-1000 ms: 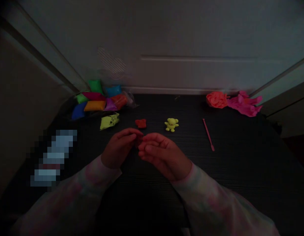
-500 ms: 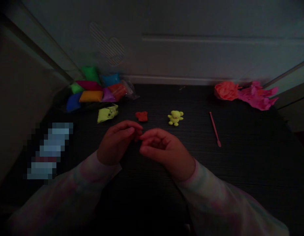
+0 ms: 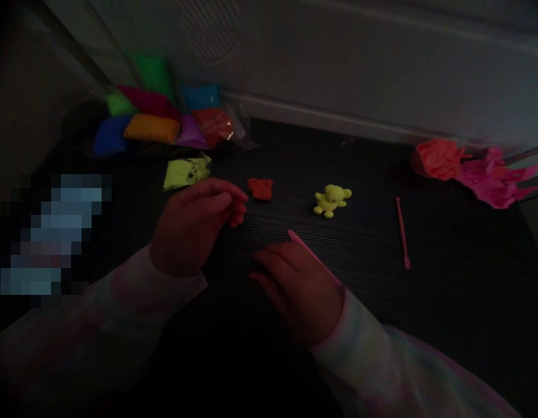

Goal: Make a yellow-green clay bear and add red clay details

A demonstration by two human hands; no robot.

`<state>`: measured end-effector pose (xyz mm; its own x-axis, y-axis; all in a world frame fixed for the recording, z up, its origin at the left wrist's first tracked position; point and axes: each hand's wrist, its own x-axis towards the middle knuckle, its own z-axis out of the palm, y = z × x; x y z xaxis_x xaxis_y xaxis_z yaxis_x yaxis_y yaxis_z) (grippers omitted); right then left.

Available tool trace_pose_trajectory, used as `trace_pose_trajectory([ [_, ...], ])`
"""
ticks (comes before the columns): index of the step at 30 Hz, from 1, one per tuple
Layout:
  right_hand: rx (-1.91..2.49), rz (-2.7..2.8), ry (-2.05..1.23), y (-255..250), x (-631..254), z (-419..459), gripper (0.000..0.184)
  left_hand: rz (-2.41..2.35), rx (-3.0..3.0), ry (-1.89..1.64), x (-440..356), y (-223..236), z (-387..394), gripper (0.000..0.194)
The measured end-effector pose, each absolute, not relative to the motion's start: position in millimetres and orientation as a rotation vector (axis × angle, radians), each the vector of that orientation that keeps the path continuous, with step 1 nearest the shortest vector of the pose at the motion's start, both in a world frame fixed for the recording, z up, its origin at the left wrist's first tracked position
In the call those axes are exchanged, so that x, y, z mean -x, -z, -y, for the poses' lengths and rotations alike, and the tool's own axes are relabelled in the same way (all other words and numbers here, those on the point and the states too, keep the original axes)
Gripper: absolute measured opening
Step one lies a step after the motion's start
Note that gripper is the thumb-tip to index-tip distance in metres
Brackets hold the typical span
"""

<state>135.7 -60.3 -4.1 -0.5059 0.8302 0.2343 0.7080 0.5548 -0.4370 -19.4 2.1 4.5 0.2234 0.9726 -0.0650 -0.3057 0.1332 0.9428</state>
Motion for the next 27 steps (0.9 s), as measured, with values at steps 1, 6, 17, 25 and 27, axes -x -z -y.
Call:
trace_pose_trajectory([
  [1, 1.232, 2.39, -0.378, 3.2, -139.3, 61.7, 0.023, -0.873, -0.994, -1.12, 18.9, -5.0, -2.0, 0.01],
  [6, 1.168, 2.578, -0.116, 1.1, -147.5, 67.7, 0.031, -0.857, -0.971, -1.132, 17.0, -6.4, -2.0, 0.011],
  [17, 1.187, 2.738, -0.013, -2.0, -140.9, 74.1, 0.037, -0.821, -0.963, -1.137, 16.8, -7.6, -1.7, 0.012],
  [25, 1.241, 2.739, -0.029, -2.1, -140.0, 73.6, 0.046, -0.84, -0.966, -1.136, 16.7, -8.9, -1.4, 0.013],
  [27, 1.18, 2.754, -0.06, -2.1, -140.2, 73.5, 0.043, -0.847, -0.968, -1.126, 17.0, -9.1, -1.4, 0.013],
])
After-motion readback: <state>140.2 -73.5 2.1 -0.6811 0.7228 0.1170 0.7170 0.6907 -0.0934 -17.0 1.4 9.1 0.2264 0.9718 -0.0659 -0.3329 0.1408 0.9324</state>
